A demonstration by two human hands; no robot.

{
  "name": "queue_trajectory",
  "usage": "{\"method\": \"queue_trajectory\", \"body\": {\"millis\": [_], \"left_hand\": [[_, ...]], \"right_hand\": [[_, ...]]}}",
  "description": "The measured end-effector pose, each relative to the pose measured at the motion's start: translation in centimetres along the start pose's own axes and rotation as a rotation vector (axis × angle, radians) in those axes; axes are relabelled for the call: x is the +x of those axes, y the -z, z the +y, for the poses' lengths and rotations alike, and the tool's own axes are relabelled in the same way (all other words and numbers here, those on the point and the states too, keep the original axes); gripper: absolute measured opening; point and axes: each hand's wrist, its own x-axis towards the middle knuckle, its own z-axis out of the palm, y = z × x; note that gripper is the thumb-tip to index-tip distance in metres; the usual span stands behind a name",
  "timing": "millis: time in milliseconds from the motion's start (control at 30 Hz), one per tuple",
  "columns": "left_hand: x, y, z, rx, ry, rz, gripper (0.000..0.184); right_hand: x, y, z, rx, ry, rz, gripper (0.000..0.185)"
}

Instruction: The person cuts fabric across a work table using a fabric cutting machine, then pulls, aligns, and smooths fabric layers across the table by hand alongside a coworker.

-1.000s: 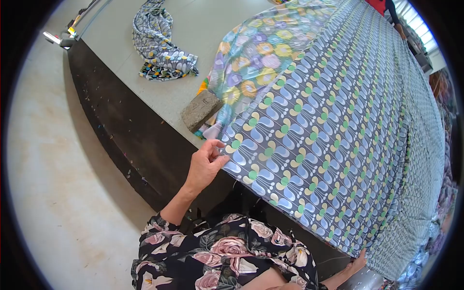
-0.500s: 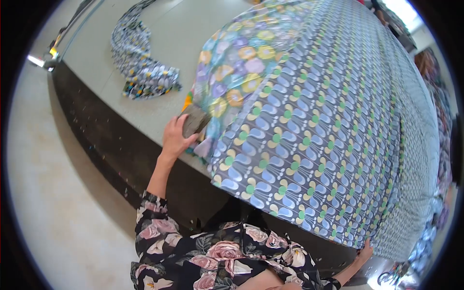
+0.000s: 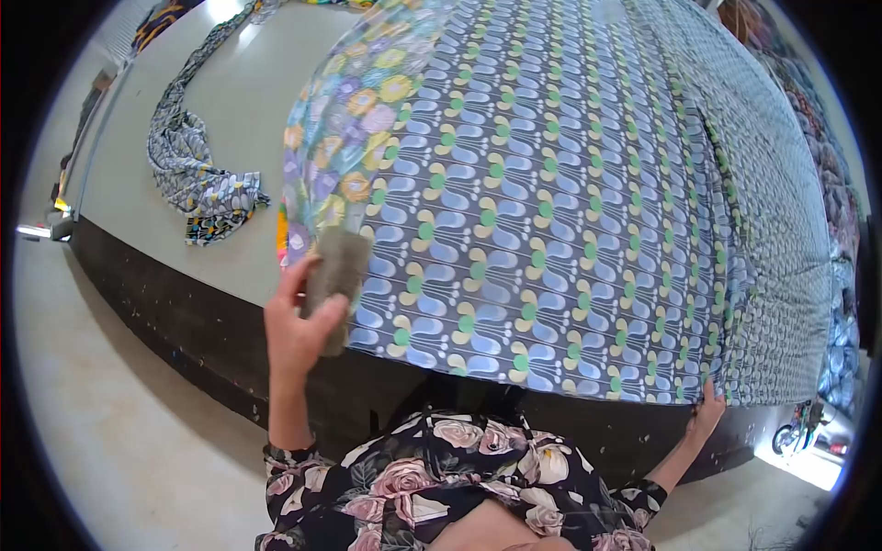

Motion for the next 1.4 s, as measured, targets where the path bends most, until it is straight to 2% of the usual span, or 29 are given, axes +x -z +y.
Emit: {"method": "queue_trajectory", "body": {"millis": [33,100,200,267,300,400,433,467,533,600,767,833,867,900,967,1033,1067,1100,1167,1233,1267,1300,1333,1400], "left_hand": [[-0.9,-1.8,1.4,0.200,-0.091,-0.046,0.056],[-2.4,-6.0,3.0,0.277,-0.338,-0.133,0.059],[-5.4,-11.0,2.6,0.385,-0.456,-0.162,0.056],[-7.0,-13.4,1.9,0.593,-0.522,-0.256,0.062],[-7.0,-13.5,2.6,0.600,-0.533,-0.233,0.062],[-6.2,-11.4,3.3,0.498,-0.377,-0.417,0.073],[-5.3,-11.2,3.9,0.416,-0.341,-0.424,0.068],[-3.7,-11.3,3.5,0.414,-0.493,-0.316,0.060],[0.1,-12.0,6.7,0.064,-0.075,-0.252,0.046],[7.7,-13.0,4.4,0.065,-0.281,-0.046,0.035],[25.3,-15.3,1.7,0.020,-0.251,0.171,0.034],[29.4,-17.0,1.6,0.079,-0.081,0.292,0.039],[33.7,-18.4,-1.8,0.136,-0.138,0.434,0.035],[34.4,-18.5,-1.7,0.128,-0.138,0.433,0.035],[34.5,-18.1,-0.3,0.183,-0.098,0.200,0.028],[34.2,-17.8,1.4,0.208,-0.107,0.247,0.022],[34.1,-17.5,1.9,0.135,-0.154,0.251,0.022],[34.0,-17.1,2.4,0.062,-0.202,0.256,0.022],[33.0,-16.3,3.8,0.066,-0.244,0.299,0.022],[33.9,-16.6,3.0,0.070,-0.287,0.347,0.022],[34.5,-17.4,2.5,0.084,-0.267,0.336,0.024],[35.5,-18.0,1.7,0.095,-0.248,0.325,0.026],[36.2,-18.3,1.2,0.092,-0.249,0.325,0.026],[37.4,-18.7,0.4,0.008,-0.084,0.178,0.029]], "right_hand": [[-0.2,0.1,-0.1,0.010,0.003,0.000,0.011],[-0.7,-0.3,-0.8,0.019,0.013,-0.027,0.017],[-0.9,-0.7,-0.1,0.030,0.054,0.011,0.018],[-0.7,-0.6,0.3,0.030,0.067,0.029,0.018],[-0.8,-0.7,0.5,0.057,0.069,0.012,0.016],[-1.1,-0.5,0.5,0.076,0.093,-0.051,0.014],[-1.3,-0.6,0.3,0.067,0.111,-0.081,0.013],[-1.8,-0.8,-0.3,0.103,0.128,-0.102,0.013],[-1.2,-0.6,0.2,0.136,0.139,-0.129,0.013],[-0.7,-0.2,0.9,0.142,0.124,-0.176,0.012],[-1.1,-0.7,0.1,0.113,0.119,-0.116,0.010],[-0.4,-0.4,1.1,0.036,0.100,-0.034,0.010],[-0.4,-0.6,0.6,0.034,0.113,-0.028,0.010],[-0.9,-0.7,-0.1,0.026,0.072,-0.025,0.010],[-0.2,-0.4,1.2,0.020,0.028,-0.018,0.009],[2.1,1.1,4.9,-0.173,0.204,-0.034,0.027],[1.2,0.5,3.5,-0.194,0.257,-0.001,0.037],[0.6,-0.3,2.9,-0.195,0.248,-0.003,0.037],[-0.2,-1.7,1.9,0.252,0.180,-0.020,0.014],[-0.5,-1.4,0.9,0.242,0.086,-0.059,0.021],[0.3,-0.4,1.9,0.002,0.148,-0.025,0.027],[0.8,0.1,2.5,-0.237,0.211,0.012,0.041],[0.7,0.3,2.2,-0.295,0.131,0.000,0.045],[0.3,-0.2,1.4,-0.289,0.198,0.003,0.046]]}}
